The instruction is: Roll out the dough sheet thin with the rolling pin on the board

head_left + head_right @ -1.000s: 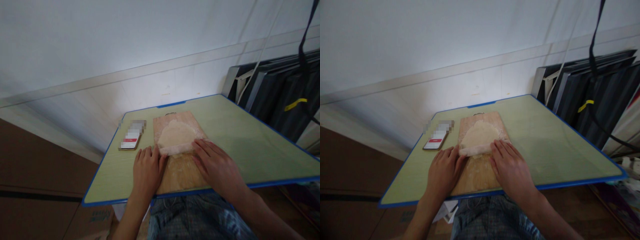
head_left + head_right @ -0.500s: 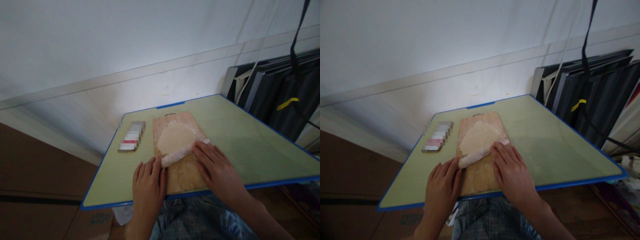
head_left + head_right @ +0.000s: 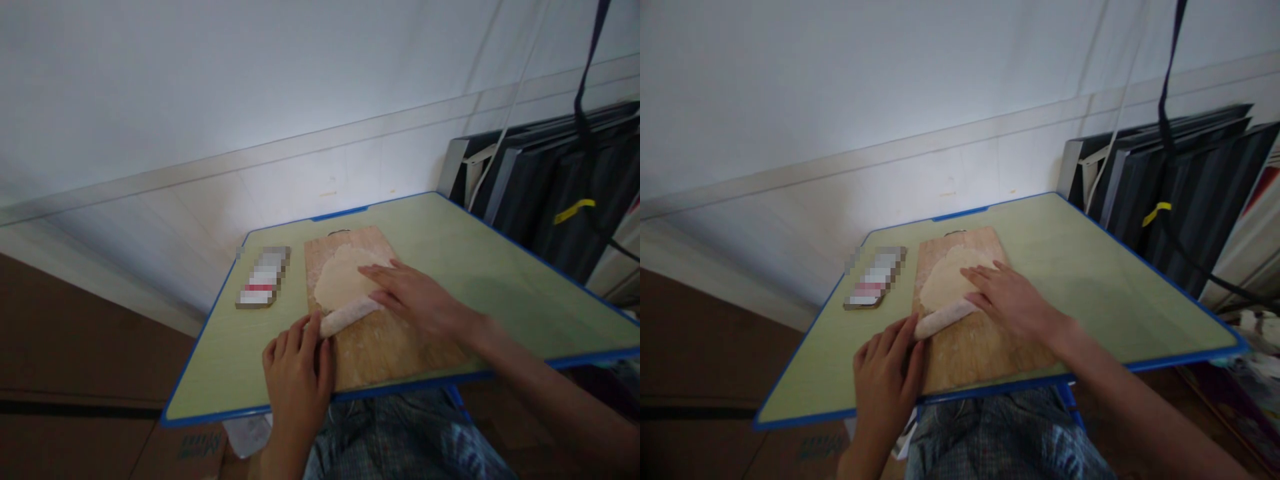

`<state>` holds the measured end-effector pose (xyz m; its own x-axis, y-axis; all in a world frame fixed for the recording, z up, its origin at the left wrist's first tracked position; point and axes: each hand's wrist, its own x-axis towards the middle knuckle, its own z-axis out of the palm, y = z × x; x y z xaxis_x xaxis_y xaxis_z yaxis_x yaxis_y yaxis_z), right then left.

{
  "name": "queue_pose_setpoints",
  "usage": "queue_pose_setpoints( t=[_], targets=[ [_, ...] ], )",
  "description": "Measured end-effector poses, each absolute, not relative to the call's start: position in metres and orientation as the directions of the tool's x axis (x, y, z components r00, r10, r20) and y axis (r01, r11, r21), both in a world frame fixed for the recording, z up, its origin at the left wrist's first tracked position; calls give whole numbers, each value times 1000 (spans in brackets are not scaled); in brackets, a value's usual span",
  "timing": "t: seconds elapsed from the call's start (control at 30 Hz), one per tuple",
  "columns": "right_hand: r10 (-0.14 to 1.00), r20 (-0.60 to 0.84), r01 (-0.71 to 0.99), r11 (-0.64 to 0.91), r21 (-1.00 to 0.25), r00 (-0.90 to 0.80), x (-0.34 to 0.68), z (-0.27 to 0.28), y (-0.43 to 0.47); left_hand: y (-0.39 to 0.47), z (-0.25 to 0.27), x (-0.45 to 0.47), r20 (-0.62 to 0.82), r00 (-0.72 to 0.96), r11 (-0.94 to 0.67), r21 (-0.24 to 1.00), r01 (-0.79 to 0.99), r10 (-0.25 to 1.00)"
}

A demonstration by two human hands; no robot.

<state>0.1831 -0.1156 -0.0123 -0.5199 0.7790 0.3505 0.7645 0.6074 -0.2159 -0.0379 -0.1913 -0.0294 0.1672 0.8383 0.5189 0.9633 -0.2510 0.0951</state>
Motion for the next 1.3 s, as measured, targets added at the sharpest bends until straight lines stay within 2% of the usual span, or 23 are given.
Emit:
queue_pose_setpoints(
  t=[0.13, 0.27, 0.5, 0.67, 1.0, 1.3],
  targets=[
    [810, 203, 764, 586, -269, -550, 168, 0, -75, -192, -35, -39, 553, 151, -253, 113, 961, 820],
    [823, 105, 798, 568, -200, -559, 144, -1, -46, -190, -38, -41, 581, 132, -253, 133, 958, 803],
    [871, 196, 877, 473, -89, -450, 135, -10, -65, -190, -42, -45, 583, 147, -276, 138, 951, 799],
    [877, 291, 903, 421, -84, -381, 143, -11, -96, -192, -45, -46, 573, 150, -282, 148, 948, 805],
    [890, 162, 887, 447, -117, -427, 122, -4, -46, -187, -46, -48, 588, 117, -248, 147, 957, 801],
    [902, 201, 903, 410, -128, -381, 131, -2, -81, -189, -45, -47, 568, 129, -272, 176, 946, 813]
  ],
)
